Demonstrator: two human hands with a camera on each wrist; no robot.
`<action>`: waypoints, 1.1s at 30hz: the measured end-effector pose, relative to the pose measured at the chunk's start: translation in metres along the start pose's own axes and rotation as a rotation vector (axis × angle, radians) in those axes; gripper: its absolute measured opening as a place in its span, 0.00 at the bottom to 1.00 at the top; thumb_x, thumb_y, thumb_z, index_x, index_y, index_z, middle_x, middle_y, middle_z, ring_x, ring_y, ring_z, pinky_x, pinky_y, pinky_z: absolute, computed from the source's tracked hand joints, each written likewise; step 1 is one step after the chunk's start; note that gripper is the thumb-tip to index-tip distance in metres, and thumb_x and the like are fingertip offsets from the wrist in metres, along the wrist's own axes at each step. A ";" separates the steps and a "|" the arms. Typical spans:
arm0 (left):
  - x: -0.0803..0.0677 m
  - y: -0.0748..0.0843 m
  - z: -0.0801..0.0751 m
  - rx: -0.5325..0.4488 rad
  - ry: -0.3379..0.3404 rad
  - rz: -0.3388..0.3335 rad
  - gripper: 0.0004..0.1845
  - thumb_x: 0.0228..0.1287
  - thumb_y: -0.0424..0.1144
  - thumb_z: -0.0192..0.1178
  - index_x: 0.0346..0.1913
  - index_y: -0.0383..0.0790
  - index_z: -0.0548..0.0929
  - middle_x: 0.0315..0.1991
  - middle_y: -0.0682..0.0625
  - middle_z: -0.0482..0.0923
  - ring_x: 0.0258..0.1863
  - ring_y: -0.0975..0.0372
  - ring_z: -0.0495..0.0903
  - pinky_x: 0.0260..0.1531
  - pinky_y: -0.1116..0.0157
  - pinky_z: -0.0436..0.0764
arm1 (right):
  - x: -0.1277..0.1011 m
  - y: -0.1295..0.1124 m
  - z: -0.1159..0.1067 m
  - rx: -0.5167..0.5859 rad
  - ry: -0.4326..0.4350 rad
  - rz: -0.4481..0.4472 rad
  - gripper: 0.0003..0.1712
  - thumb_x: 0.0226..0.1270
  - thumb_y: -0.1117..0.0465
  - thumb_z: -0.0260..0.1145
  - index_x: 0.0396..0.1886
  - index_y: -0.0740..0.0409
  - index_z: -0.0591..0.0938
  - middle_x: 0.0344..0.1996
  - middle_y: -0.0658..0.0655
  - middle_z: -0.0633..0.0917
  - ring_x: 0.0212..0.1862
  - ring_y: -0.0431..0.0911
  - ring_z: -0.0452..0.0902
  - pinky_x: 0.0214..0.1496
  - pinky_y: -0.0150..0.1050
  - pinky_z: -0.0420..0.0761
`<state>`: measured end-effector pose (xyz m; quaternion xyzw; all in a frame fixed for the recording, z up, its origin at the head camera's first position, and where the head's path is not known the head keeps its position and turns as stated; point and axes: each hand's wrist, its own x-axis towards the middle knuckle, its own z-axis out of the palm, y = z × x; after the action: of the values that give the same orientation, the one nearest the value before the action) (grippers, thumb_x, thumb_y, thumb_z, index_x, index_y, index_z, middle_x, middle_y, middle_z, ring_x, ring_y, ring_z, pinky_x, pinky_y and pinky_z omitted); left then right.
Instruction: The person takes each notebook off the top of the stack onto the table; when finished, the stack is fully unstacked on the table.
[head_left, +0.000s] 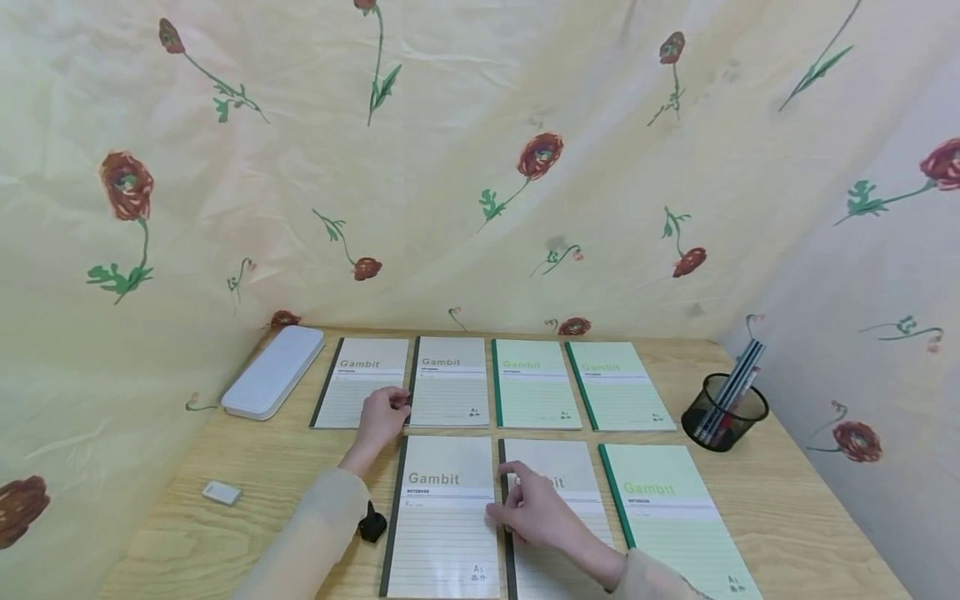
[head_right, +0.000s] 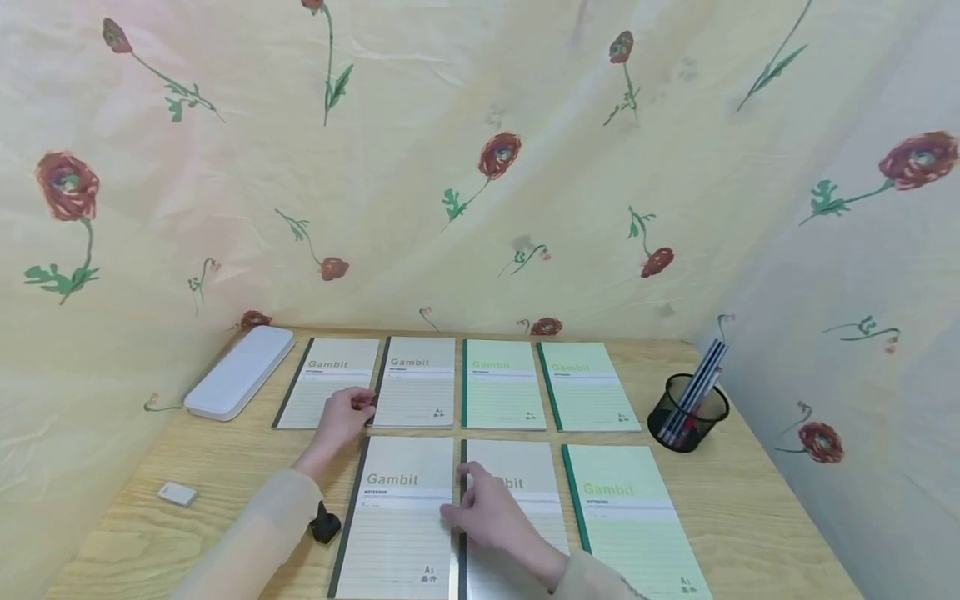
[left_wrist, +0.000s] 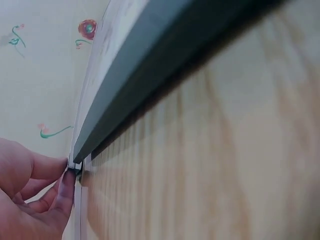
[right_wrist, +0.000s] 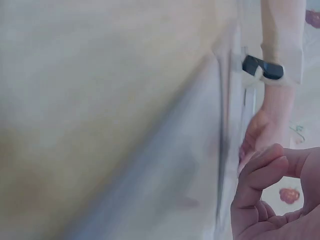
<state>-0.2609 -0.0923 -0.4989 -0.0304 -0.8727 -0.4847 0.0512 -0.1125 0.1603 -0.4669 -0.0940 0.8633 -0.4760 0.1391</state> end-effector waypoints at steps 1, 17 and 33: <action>0.000 0.000 0.000 -0.001 -0.002 -0.001 0.12 0.61 0.23 0.62 0.48 0.26 0.83 0.39 0.40 0.83 0.42 0.50 0.81 0.45 0.53 0.81 | 0.003 -0.001 -0.003 -0.002 0.008 0.001 0.35 0.67 0.61 0.69 0.66 0.72 0.67 0.17 0.52 0.80 0.13 0.41 0.71 0.16 0.32 0.66; 0.003 0.004 -0.001 0.014 0.002 -0.049 0.12 0.61 0.26 0.63 0.48 0.28 0.83 0.39 0.41 0.83 0.42 0.51 0.82 0.46 0.54 0.81 | 0.085 -0.004 -0.056 -0.039 0.195 0.086 0.18 0.68 0.62 0.68 0.53 0.67 0.79 0.29 0.56 0.82 0.22 0.46 0.79 0.26 0.37 0.79; 0.007 0.010 0.001 0.068 0.132 -0.047 0.08 0.63 0.28 0.61 0.42 0.31 0.86 0.34 0.44 0.85 0.36 0.52 0.83 0.41 0.53 0.80 | 0.142 0.014 -0.062 -0.054 0.196 0.090 0.12 0.71 0.61 0.65 0.48 0.64 0.83 0.27 0.57 0.82 0.27 0.46 0.78 0.29 0.35 0.76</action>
<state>-0.2666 -0.0860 -0.4905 0.0237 -0.8837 -0.4569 0.0983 -0.2674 0.1749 -0.4692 -0.0119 0.8887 -0.4525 0.0728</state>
